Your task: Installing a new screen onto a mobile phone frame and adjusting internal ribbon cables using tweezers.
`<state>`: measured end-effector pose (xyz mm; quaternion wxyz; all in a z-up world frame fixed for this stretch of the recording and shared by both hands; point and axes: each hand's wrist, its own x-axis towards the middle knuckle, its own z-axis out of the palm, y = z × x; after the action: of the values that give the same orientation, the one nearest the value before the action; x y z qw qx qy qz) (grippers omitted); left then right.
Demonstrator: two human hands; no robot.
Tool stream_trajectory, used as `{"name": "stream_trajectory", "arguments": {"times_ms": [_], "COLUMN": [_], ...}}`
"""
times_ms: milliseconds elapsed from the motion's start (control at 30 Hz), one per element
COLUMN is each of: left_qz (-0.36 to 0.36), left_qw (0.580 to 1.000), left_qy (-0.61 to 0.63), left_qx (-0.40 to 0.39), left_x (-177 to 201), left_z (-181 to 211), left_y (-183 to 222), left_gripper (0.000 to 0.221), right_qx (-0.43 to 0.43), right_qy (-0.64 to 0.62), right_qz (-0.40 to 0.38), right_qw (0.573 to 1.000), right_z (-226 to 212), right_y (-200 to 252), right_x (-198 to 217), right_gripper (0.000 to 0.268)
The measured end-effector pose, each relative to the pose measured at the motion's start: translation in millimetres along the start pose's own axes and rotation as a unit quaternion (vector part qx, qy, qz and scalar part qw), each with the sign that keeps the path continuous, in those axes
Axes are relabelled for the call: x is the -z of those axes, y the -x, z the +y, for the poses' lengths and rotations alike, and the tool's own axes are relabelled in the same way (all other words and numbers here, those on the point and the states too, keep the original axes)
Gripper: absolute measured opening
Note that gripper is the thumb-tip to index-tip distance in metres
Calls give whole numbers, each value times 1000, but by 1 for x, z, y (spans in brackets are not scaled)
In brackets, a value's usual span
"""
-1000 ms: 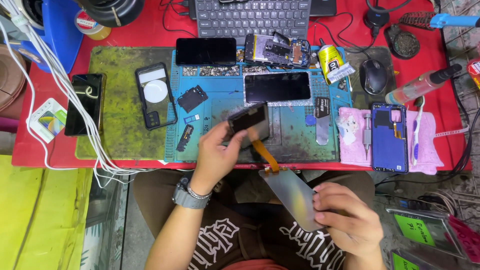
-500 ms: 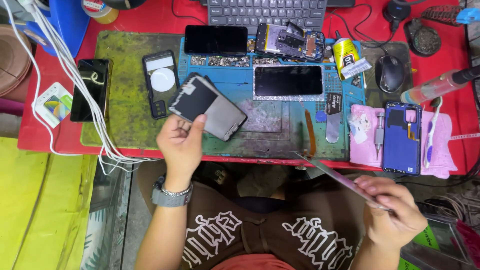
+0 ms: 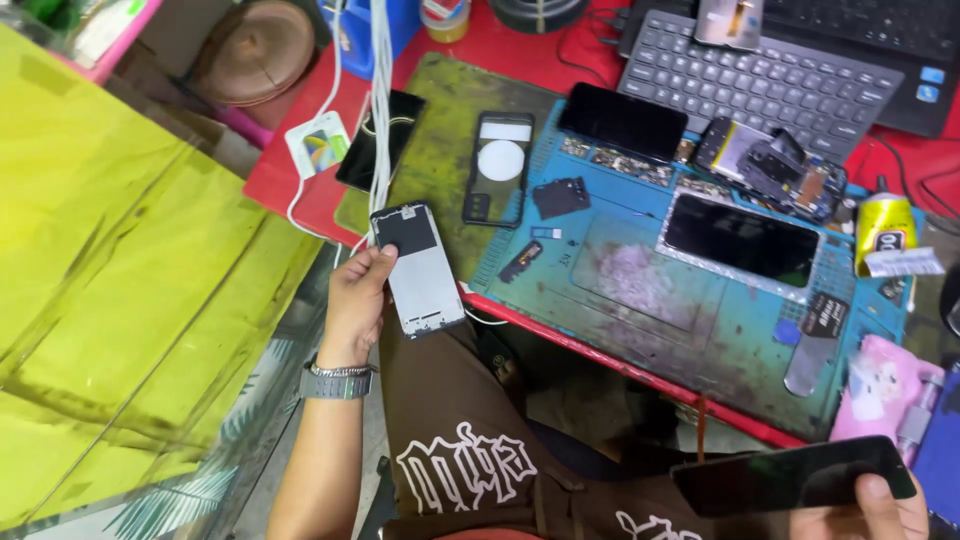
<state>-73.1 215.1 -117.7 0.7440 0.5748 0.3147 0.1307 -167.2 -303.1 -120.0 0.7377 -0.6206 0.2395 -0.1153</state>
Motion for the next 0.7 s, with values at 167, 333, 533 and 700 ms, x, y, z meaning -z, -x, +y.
{"name": "stream_trajectory", "arguments": {"times_ms": [167,333,533,700], "left_qz": [-29,-78,-191,-303], "left_qw": [994,976,972,945], "left_qy": [-102,-190,-133,-107], "left_qx": [-16,-80,-19,59], "left_x": [3,-8,-56,-125], "left_z": [12,7,-1,-39], "left_y": [-18,-21,19,60], "left_gripper": [21,56,31,12], "right_qx": [-14,27,43,62], "right_qy": [4,-69,-219,-272], "right_qz": [-57,-53,-66,-156], "right_qw": [998,996,972,948], "right_z": [6,17,32,34], "right_y": [-5,6,3,7], "right_x": [3,-6,-4,-7], "right_gripper": [39,28,23,27]}}
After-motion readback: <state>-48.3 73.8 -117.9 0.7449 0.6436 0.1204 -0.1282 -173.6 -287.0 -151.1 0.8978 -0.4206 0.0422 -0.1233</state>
